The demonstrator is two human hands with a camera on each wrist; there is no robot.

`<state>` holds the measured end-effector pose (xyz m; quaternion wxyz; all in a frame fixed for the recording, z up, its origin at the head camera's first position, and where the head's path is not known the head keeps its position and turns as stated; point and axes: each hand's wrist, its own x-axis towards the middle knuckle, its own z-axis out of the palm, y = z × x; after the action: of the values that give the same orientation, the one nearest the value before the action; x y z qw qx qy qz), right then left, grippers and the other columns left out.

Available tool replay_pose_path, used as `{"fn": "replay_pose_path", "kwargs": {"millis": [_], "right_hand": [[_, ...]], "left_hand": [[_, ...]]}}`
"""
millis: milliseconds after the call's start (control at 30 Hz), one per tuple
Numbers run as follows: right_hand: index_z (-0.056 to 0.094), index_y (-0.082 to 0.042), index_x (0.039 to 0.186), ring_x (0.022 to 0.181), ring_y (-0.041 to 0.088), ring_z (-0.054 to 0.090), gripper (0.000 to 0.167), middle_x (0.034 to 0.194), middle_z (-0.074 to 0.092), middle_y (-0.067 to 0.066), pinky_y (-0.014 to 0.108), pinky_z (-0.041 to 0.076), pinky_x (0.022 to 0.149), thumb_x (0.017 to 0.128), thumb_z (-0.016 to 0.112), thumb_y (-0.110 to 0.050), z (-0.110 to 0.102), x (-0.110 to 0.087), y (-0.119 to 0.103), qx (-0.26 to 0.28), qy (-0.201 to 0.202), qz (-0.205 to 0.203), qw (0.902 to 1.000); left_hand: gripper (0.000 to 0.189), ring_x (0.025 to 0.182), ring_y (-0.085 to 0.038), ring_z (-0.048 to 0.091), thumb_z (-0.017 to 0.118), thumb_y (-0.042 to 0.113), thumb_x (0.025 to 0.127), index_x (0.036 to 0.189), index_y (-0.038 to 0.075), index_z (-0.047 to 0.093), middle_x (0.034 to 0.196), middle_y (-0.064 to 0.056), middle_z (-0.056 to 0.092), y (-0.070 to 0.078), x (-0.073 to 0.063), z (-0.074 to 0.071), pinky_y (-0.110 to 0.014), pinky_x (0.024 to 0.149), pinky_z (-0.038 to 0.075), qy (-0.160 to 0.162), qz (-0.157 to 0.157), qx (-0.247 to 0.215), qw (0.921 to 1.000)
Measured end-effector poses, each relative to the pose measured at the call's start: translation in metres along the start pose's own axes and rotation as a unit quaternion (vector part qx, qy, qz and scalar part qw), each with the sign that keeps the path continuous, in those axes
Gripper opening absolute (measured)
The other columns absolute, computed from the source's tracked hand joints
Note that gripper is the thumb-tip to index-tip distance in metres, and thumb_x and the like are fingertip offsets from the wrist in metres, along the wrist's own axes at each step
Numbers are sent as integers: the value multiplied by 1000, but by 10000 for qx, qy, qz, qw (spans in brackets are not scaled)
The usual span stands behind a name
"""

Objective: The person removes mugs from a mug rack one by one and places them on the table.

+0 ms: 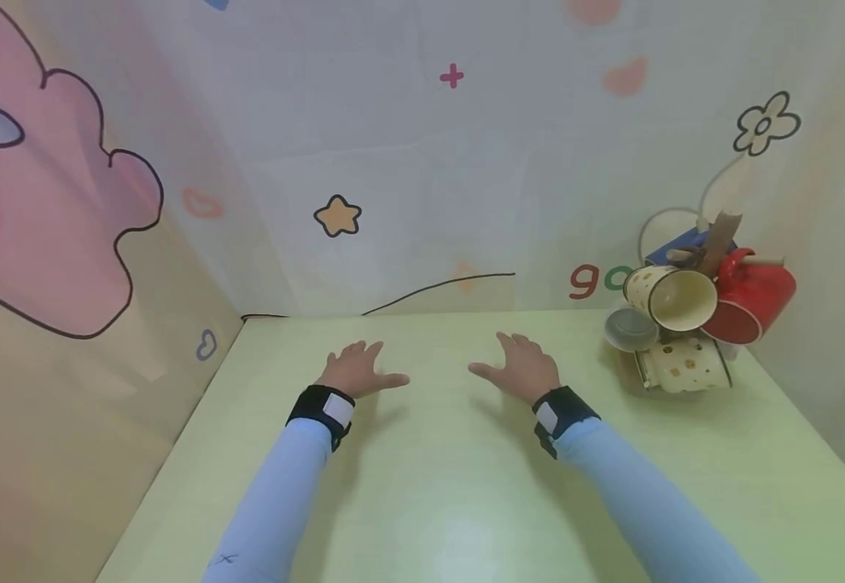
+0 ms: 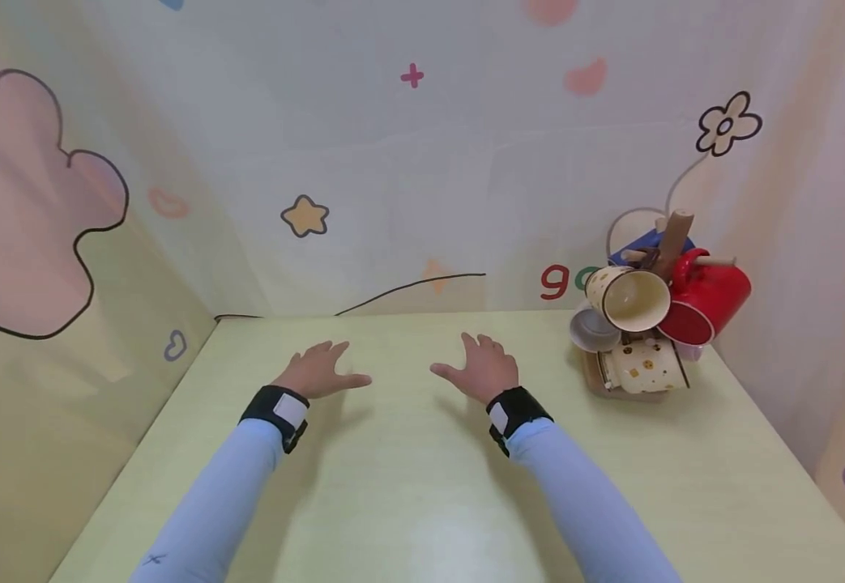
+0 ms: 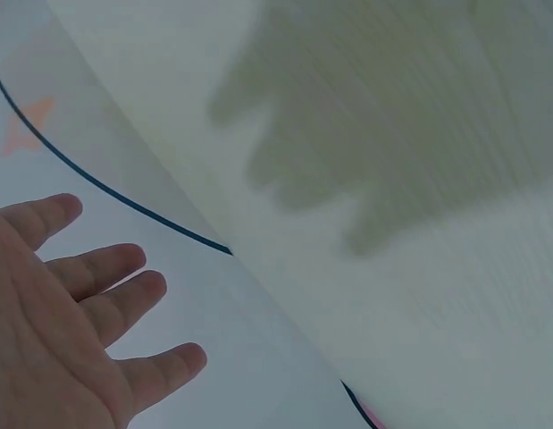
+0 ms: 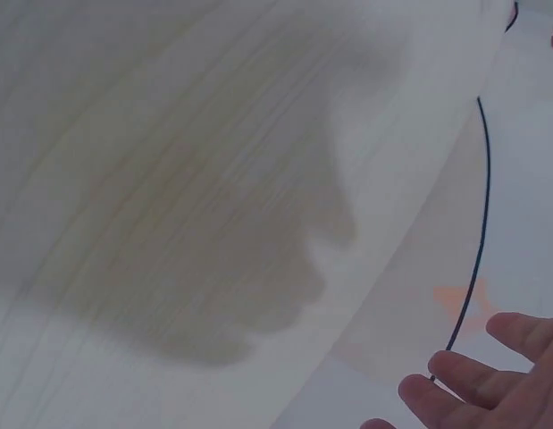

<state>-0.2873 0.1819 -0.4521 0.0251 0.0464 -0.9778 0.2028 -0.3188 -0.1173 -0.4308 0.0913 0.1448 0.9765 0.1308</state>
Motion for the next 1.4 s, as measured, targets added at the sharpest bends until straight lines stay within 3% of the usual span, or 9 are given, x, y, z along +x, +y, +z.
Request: {"fn": "replay_pose_path", "kwargs": {"millis": [133,567,767,900,1067,1400], "right_hand": [[41,1,148,132,46,43,88,146,43,29,62,40,100,89,59,-63,-2,-8,-5,118,29,-18,9999],[46,0,145,127,51,45,85,144,43,31,63,44,93,89,58,-63,-21,-32,-6,-225,-24,-30,9997],[49,1,142,124,49,49,83,140,48,30,62,46,90,89,60,-62,-25,-40,-6,-222,-130,18,9997],[53,1,139,120,47,54,79,136,53,28,61,49,85,89,62,-60,-25,-50,-9,-140,-185,52,9997],[53,-3,140,119,44,55,80,135,55,25,60,49,83,87,64,-61,-31,-65,-6,1,-188,298,9994],[45,0,145,120,46,54,90,135,54,28,60,46,88,87,60,-67,-58,-78,9,158,221,754,9968]], "left_hand": [[93,144,-38,28,59,68,86,153,8,35,154,-22,35,3,-7,-2,-66,112,15,-63,101,-66,9999],[88,142,-39,33,60,66,88,151,9,40,152,-22,39,15,-25,-4,-63,111,21,10,303,-68,9995],[86,139,-39,38,65,62,87,150,8,42,151,-21,40,24,-31,-1,-55,109,33,-224,376,-454,9980],[85,139,-36,38,67,59,86,149,8,43,151,-19,40,28,-37,6,-51,109,35,-361,417,-708,9960],[82,138,-35,41,69,58,85,148,10,46,150,-16,44,37,-42,17,-52,108,36,-357,551,-931,9935],[81,135,-33,44,73,56,83,147,13,48,148,-12,47,53,-48,16,-53,106,38,-376,681,-1187,9899]]}}
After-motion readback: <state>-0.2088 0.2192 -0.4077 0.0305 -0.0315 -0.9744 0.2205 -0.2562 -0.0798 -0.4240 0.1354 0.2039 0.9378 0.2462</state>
